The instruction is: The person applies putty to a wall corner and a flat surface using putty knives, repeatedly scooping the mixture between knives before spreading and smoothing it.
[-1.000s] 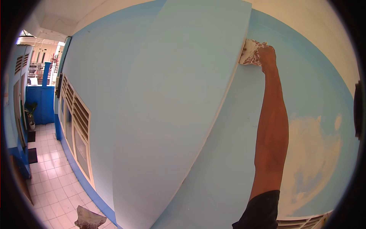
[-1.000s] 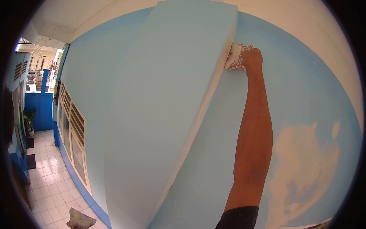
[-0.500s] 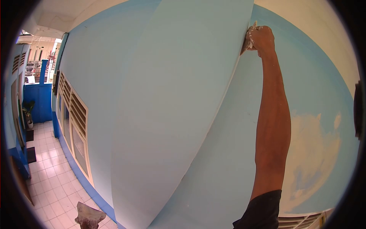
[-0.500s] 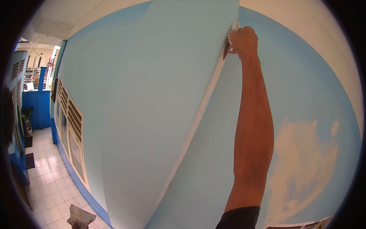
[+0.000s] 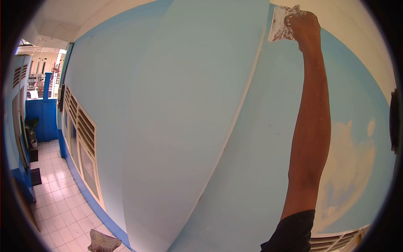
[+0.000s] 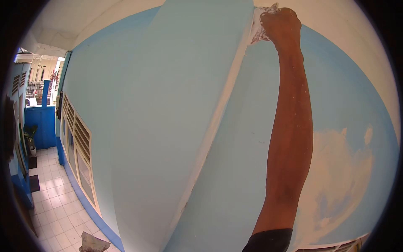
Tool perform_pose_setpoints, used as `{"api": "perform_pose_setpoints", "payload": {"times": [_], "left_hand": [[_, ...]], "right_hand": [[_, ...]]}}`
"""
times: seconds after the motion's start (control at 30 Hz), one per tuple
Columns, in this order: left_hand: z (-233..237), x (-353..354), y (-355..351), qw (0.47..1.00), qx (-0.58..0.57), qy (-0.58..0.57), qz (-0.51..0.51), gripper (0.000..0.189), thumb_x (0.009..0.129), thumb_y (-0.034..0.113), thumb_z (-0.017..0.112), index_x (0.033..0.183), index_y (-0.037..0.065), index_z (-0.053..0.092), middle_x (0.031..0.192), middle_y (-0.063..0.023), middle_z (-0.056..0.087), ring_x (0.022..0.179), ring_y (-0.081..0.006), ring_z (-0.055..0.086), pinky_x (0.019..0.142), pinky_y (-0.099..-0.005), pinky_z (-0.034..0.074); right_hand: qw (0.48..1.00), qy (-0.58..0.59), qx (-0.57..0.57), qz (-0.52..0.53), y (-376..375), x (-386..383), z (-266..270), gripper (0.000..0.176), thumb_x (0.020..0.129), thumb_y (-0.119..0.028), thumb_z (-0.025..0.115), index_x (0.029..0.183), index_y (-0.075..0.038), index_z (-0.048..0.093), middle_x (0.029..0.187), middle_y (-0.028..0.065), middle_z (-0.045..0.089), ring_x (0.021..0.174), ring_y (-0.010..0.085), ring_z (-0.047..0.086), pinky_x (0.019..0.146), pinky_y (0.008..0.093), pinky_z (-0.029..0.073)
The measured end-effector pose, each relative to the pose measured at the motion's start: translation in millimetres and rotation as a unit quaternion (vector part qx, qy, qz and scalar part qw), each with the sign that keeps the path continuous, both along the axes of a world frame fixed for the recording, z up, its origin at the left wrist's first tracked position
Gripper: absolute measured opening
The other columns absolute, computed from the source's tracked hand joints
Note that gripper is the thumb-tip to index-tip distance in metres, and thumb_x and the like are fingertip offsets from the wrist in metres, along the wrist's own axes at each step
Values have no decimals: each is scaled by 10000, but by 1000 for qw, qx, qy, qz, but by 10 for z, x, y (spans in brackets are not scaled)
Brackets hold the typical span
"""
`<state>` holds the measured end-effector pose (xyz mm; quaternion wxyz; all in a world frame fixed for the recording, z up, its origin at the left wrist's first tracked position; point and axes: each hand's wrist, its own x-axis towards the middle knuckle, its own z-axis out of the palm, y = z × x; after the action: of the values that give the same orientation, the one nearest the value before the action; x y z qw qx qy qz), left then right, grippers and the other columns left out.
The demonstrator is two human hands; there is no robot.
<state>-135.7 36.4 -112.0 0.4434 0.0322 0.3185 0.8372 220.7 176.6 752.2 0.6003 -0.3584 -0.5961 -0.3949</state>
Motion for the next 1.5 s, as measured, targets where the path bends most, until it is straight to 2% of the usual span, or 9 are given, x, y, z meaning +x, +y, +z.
{"api": "perform_pose_setpoints", "payload": {"times": [0.1, 0.3, 0.43, 0.8, 0.9, 1.1, 1.27, 1.33, 1.5], "left_hand": [[-258, -70, -29, 999, 45, -3, -17, 366, 981, 185, 503, 1284, -18, 477, 1086, -138, 614, 963, -273, 632, 805, -429, 574], [-48, -20, -203, 997, -14, 54, 49, 335, 984, 194, 500, 1250, -9, 486, 1038, -127, 611, 911, -270, 633, 780, -422, 578], [-496, -200, -346, 999, 23, -2, 25, 372, 985, 201, 498, 1283, -21, 473, 1111, -153, 608, 968, -286, 630, 788, -420, 583], [-206, -129, -367, 999, -12, 2, 43, 396, 972, 188, 518, 1296, -34, 474, 1162, -168, 599, 1030, -318, 619, 841, -462, 572], [-295, -149, -333, 1000, -3, -6, 24, 381, 974, 192, 523, 1279, -33, 488, 1150, -159, 600, 1029, -318, 616, 845, -460, 571], [-258, 19, -300, 991, -58, 109, 60, 377, 986, 211, 524, 1278, -27, 507, 1176, -166, 596, 1074, -320, 601, 856, -467, 569], [-414, -35, -473, 995, -29, 76, 62, 380, 997, 217, 512, 1284, -31, 516, 1198, -173, 592, 1076, -316, 607, 861, -465, 570], [-265, 21, -536, 969, -74, 220, 79, 388, 998, 216, 510, 1291, -39, 509, 1204, -174, 592, 1067, -314, 612, 862, -464, 570], [-625, -202, -625, 998, 15, -4, 64, 421, 994, 209, 509, 1326, -46, 471, 1207, -179, 602, 1067, -313, 616, 866, -456, 570]], "right_hand": [[990, -2, 64, -127, 648, 408, 392, 262, 765, -206, 642, 855, 40, 635, 861, 212, 689, 742, 314, 678, 682, 417, 552], [987, 92, -104, -75, 931, 243, 309, 303, 822, -211, 604, 973, 47, 653, 983, 228, 700, 842, 339, 710, 741, 418, 581], [990, 82, -98, -53, 1005, 229, 279, 305, 824, -192, 590, 989, 57, 652, 960, 225, 700, 766, 328, 716, 675, 398, 599], [985, 77, -123, 93, 685, -68, 194, 279, 830, -191, 584, 852, 87, 599, 853, 243, 670, 649, 310, 707, 472, 359, 591], [989, 30, -143, 28, 383, -202, 175, 254, 812, -197, 587, 768, 53, 578, 750, 201, 656, 597, 289, 682, 434, 360, 526], [997, -47, -28, 48, -80, -47, 338, 254, 783, -208, 582, 715, 36, 563, 642, 152, 617, 518, 281, 602, 527, 405, 519], [994, -27, 93, -55, 558, 357, 477, 295, 779, -192, 597, 938, 43, 679, 914, 256, 696, 897, 416, 680, 819, 464, 530], [991, -12, 133, -8, 874, 405, 376, 268, 800, -160, 592, 965, 32, 681, 922, 241, 701, 892, 418, 681, 817, 462, 530], [988, 7, 58, 141, 1280, 419, 139, 287, 875, -57, 555, 1126, -15, 689, 849, 154, 691, 730, 278, 662, 694, 394, 527]]}}
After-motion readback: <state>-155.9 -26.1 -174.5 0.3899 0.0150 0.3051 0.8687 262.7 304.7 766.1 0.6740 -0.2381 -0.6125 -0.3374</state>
